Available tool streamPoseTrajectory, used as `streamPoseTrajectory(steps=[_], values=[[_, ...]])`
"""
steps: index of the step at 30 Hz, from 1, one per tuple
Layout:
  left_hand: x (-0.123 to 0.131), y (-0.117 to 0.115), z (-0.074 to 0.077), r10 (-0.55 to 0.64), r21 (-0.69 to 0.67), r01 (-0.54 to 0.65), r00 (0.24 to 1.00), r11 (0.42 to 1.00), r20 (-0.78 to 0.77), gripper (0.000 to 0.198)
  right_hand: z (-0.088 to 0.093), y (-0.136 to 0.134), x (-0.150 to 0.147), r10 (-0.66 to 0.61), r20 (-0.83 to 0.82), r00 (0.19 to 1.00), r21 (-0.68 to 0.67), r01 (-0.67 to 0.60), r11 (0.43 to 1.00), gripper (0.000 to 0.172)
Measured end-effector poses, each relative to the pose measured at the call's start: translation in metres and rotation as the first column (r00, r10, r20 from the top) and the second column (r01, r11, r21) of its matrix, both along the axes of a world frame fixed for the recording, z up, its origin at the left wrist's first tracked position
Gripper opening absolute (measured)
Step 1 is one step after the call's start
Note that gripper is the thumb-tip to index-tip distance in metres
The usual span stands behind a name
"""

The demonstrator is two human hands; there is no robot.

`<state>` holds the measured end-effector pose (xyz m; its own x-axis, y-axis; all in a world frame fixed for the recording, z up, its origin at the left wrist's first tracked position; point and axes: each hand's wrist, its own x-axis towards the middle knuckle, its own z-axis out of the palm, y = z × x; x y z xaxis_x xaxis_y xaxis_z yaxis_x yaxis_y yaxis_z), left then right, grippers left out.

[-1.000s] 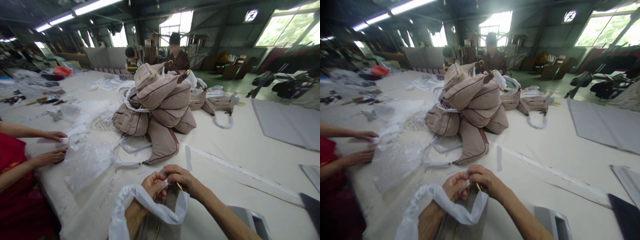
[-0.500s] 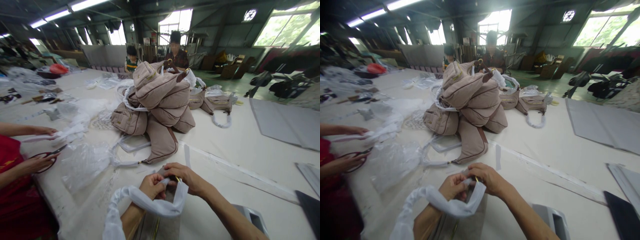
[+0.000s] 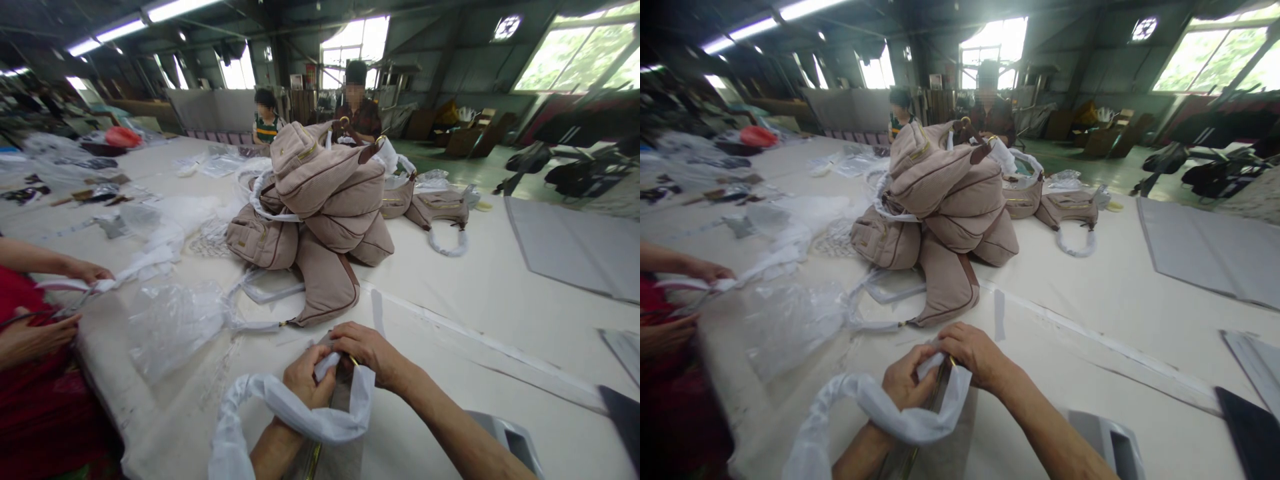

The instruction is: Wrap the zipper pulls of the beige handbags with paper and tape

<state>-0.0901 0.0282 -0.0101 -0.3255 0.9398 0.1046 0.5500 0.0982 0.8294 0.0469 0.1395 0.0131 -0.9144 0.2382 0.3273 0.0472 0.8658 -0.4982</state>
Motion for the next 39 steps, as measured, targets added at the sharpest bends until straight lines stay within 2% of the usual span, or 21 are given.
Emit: streamPoseTrajectory(steps=[4,8,11,13,15,17,20,23,25,26,28,30,32,35,37,39], values=[[-0.001,-0.004,-0.012,-0.045,0.082,0.066,0.973,0.994,-0.228,0.018,-0.005,-0.001,0.001,0.001,-0.044,0.999,0.016,0.0,1.0,0.02],[0.0,-0.003,-0.03,0.053,0.275,0.076,0.9,0.958,-0.433,0.019,-0.004,-0.004,0.001,-0.017,-0.065,0.998,-0.011,0.017,1.0,0.016],[0.0,0.001,-0.037,0.078,0.345,0.101,0.879,0.933,-0.47,0.017,0.003,-0.006,0.002,-0.033,-0.027,0.999,-0.078,0.03,0.997,0.021],[-0.001,0.003,-0.035,0.042,0.336,0.13,0.887,0.933,-0.459,0.017,0.008,-0.006,0.003,-0.03,0.014,0.999,-0.112,0.032,0.993,0.032],[-0.002,0.004,-0.029,0.009,0.305,0.133,0.906,0.943,-0.423,0.016,0.012,-0.006,0.004,-0.034,0.048,0.998,-0.122,0.04,0.992,0.034],[-0.003,0.005,-0.02,-0.023,0.233,0.106,0.943,0.967,-0.332,0.013,0.012,-0.005,0.004,-0.045,0.075,0.996,-0.12,0.053,0.991,0.025],[-0.003,0.006,-0.009,-0.06,0.031,0.063,0.995,0.998,-0.08,0.005,0.01,-0.002,0.0,-0.035,0.087,0.996,-0.123,0.046,0.991,0.014],[-0.002,0.006,-0.006,-0.033,-0.086,0.052,0.978,0.995,0.208,0.007,0.012,0.0,-0.005,0.001,0.095,0.996,-0.137,0.012,0.99,0.011],[-0.004,0.006,-0.009,-0.009,-0.113,0.06,0.913,0.992,0.408,0.016,0.014,0.001,-0.005,0.019,0.099,0.995,-0.155,-0.004,0.988,0.013],[-0.005,0.006,-0.011,0.011,-0.136,0.068,0.858,0.988,0.514,0.021,0.015,0.001,-0.004,0.019,0.095,0.995,-0.167,-0.002,0.986,0.016],[-0.009,0.007,-0.015,0.073,-0.201,0.1,0.704,0.974,0.706,0.031,0.012,0.0,0.003,-0.016,0.07,0.997,-0.205,0.03,0.978,0.036],[-0.013,0.008,-0.016,0.133,-0.234,0.124,0.538,0.964,0.832,0.037,0.004,-0.003,0.013,-0.129,0.017,0.992,-0.267,0.128,0.955,0.063],[-0.014,0.008,-0.014,0.163,-0.22,0.09,0.422,0.971,0.892,0.039,-0.007,-0.007,0.023,-0.259,-0.023,0.966,-0.338,0.236,0.911,0.075],[-0.011,0.007,-0.01,0.154,-0.166,0.002,0.365,0.986,0.918,0.041,-0.022,-0.013,0.027,-0.363,-0.043,0.931,-0.389,0.32,0.864,0.061],[-0.007,0.005,-0.01,0.143,-0.125,-0.071,0.373,0.99,0.917,0.044,-0.025,-0.015,0.023,-0.372,-0.061,0.926,-0.404,0.318,0.858,0.054],[-0.004,0.004,-0.014,0.16,-0.109,-0.148,0.389,0.983,0.907,0.043,-0.023,-0.016,0.014,-0.357,-0.085,0.93,-0.423,0.291,0.858,0.055]])
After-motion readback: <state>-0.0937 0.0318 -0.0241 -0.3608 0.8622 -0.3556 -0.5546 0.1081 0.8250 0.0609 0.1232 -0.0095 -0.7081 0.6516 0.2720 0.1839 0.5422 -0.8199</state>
